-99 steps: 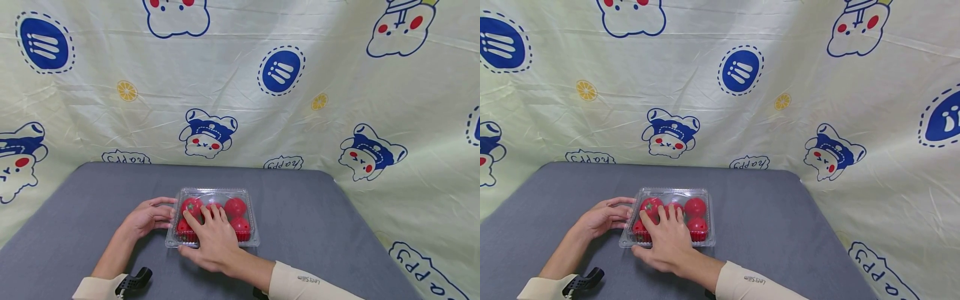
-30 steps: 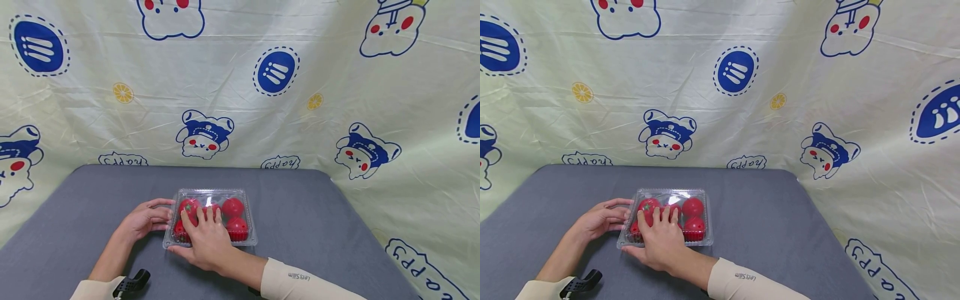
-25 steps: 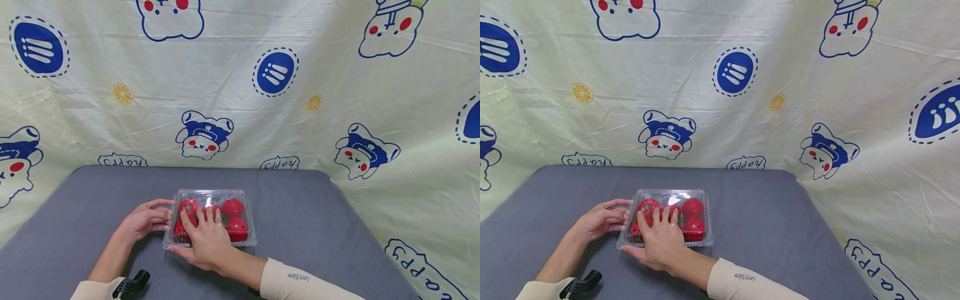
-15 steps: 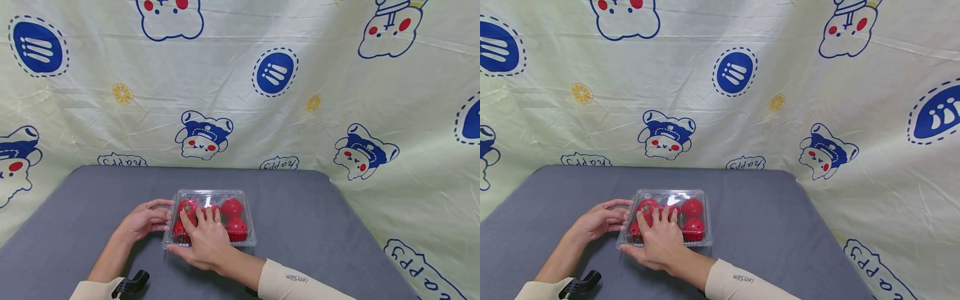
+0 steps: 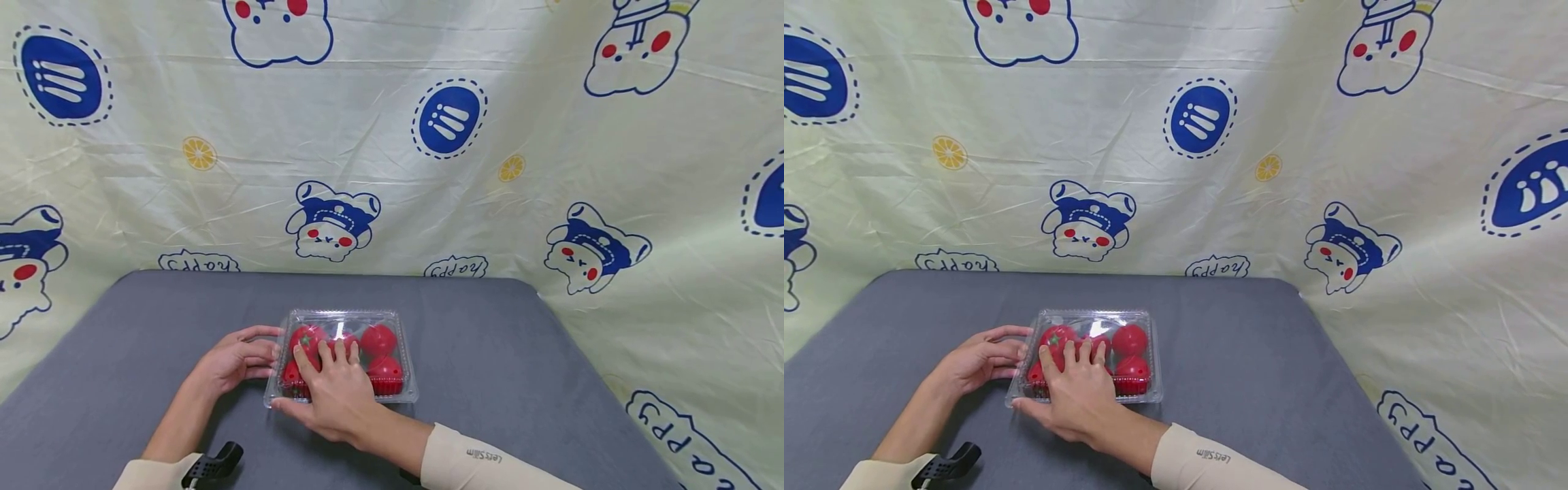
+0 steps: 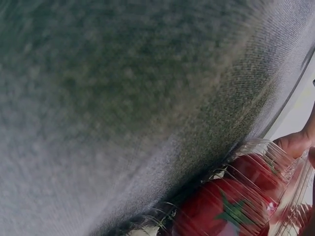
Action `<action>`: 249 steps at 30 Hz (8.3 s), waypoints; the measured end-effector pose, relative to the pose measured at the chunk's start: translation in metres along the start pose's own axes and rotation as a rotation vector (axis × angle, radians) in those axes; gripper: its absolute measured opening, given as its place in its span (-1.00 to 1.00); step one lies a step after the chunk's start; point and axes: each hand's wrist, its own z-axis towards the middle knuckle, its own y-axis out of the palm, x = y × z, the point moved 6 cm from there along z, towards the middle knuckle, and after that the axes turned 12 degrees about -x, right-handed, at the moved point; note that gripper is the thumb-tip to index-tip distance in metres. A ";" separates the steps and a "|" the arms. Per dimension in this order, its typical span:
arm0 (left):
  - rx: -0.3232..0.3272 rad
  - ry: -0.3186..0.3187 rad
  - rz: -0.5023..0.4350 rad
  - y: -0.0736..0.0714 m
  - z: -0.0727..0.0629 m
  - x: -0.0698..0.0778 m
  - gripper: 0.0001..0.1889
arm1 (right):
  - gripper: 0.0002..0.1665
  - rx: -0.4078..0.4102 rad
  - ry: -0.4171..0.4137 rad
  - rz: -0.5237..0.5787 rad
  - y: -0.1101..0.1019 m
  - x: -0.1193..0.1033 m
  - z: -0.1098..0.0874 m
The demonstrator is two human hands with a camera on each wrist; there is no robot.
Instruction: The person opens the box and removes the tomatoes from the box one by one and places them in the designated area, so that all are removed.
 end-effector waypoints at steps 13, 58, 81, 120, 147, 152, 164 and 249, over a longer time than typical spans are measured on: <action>0.027 -0.001 0.027 -0.003 -0.001 0.000 -0.59 | -0.02 0.018 -0.019 -0.036 -0.001 0.000 0.000; 0.013 0.001 -0.007 -0.001 -0.002 0.000 -0.64 | -0.06 -0.007 -0.022 -0.113 0.004 -0.003 0.002; -0.001 0.012 0.012 -0.001 -0.002 0.000 -0.60 | -0.07 0.122 -0.050 -0.109 -0.001 -0.001 0.000; -0.033 0.011 -0.012 -0.003 -0.002 0.000 -0.52 | 0.01 -0.071 -0.036 0.088 -0.040 0.019 0.001; -0.048 0.004 -0.009 -0.001 -0.002 0.004 -0.34 | -0.32 0.362 -0.095 0.107 -0.096 0.074 -0.010; -0.078 0.012 -0.003 0.000 0.000 0.005 -0.36 | -0.33 0.409 -0.041 0.100 -0.101 0.094 -0.014; -0.044 -0.007 0.040 0.000 -0.001 0.006 -0.32 | -0.25 0.397 0.100 0.331 -0.104 0.138 -0.016; 0.058 -0.047 0.093 0.002 0.000 0.007 -0.33 | -0.55 0.226 0.236 1.374 0.000 0.216 0.042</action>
